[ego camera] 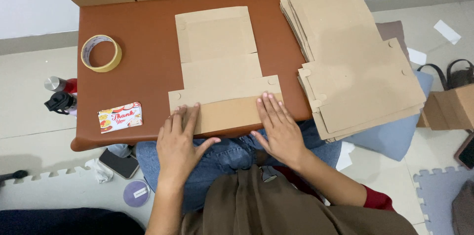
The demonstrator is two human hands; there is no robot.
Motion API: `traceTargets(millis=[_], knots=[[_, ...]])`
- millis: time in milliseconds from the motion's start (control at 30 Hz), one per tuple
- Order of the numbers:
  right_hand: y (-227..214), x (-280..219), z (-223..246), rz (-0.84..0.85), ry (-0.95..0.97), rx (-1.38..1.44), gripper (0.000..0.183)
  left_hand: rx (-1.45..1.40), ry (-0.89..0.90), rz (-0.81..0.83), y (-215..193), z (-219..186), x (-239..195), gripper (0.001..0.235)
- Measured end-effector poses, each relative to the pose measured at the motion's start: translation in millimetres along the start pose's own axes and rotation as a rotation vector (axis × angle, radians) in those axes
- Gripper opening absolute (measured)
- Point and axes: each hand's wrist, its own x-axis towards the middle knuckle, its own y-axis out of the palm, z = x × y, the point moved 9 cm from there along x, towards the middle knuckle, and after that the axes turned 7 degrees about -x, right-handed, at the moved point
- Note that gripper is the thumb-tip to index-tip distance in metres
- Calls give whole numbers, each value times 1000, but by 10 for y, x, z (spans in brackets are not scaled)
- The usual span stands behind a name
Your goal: Assembling small cardboard boxes from flat templates and applying decorative stickers.
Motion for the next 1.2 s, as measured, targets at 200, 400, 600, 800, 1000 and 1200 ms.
traceTargets(millis=[200, 400, 600, 800, 1000, 1200], knots=[[-231, 188, -213, 157, 34, 48, 79, 23, -5, 49, 94, 63, -1, 63], [-324, 209, 42, 236, -103, 197, 56, 133, 11, -47, 17, 272, 56, 35], [-557, 178, 821, 6, -349, 352, 46, -24, -173, -37, 91, 305, 190, 45], [-452, 181, 812, -411, -262, 179, 24, -184, -195, -100, -6, 310, 140, 47], [-638, 243, 366, -397, 0, 666, 26, -409, -176, -399, -222, 437, -107, 59], [-453, 186, -47, -389, 320, 871, 13, -350, -78, -224, 57, 179, 32, 70]])
